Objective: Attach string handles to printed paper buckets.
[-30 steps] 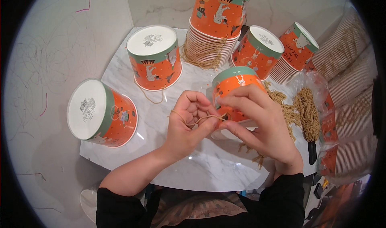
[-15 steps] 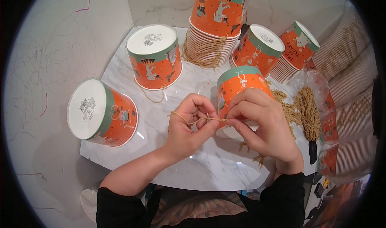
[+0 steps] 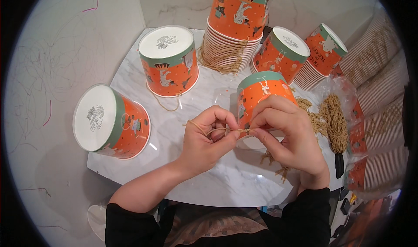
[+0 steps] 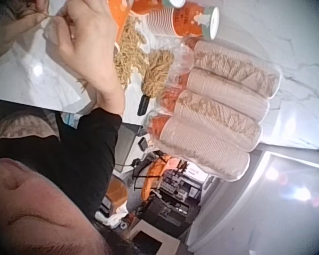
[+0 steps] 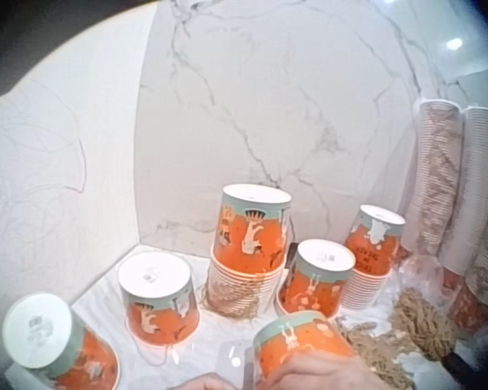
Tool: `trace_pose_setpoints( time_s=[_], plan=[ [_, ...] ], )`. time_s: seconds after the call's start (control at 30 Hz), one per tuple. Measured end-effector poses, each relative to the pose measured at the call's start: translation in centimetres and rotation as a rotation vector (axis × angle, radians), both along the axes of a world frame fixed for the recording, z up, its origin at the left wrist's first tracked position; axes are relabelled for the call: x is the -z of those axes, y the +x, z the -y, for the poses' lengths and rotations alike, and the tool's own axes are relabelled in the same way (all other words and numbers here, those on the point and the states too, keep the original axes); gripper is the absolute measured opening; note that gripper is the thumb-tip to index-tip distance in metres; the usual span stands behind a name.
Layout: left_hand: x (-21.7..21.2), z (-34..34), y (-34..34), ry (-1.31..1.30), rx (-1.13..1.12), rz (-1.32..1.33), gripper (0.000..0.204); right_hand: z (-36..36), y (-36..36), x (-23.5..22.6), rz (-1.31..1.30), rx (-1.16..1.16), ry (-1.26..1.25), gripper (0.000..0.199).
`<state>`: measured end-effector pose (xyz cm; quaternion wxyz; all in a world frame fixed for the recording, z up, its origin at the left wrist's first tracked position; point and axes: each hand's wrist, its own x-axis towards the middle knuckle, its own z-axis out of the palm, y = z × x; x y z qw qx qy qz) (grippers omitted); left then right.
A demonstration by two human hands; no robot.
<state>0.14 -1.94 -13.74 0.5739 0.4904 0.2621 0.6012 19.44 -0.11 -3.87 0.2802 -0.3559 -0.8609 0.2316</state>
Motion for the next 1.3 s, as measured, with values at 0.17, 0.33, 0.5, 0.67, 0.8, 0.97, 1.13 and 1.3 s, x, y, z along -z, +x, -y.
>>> trace_pose_setpoints(
  time_s=[0.17,0.33,0.5,0.67,0.8,0.97,1.13,1.3],
  plan=[
    [-0.1,0.1,0.0,0.044,0.003,-0.041,0.02,-0.1,0.4,-0.4,0.035,-0.039,0.039,0.011],
    [0.2,0.3,0.3,0.029,-0.004,0.004,0.02,-0.1,0.7,-0.8,0.095,-0.068,0.06,0.009],
    [0.0,0.5,0.2,-0.018,0.087,-0.068,0.02,-0.1,1.4,-1.5,0.135,-0.103,0.037,0.012],
    [0.4,-0.3,0.1,0.146,0.052,-0.148,0.018,-0.8,2.8,-2.1,0.18,-0.147,0.07,0.011],
    [0.8,-0.4,-0.2,0.18,0.02,-0.067,0.019,-0.7,3.2,-2.3,0.17,-0.122,0.028,0.016],
    [0.7,-0.9,-0.5,0.267,-0.023,-0.004,0.021,-0.4,2.3,-1.8,0.162,-0.085,0.04,0.026],
    [0.6,-0.6,-1.0,0.311,-0.016,-0.044,0.021,0.2,1.0,-1.2,0.15,-0.044,0.064,0.022],
    [-0.3,-0.1,-0.9,0.251,-0.03,-0.077,0.02,0.8,1.2,-1.4,0.209,-0.069,0.159,0.016]
  ],
)
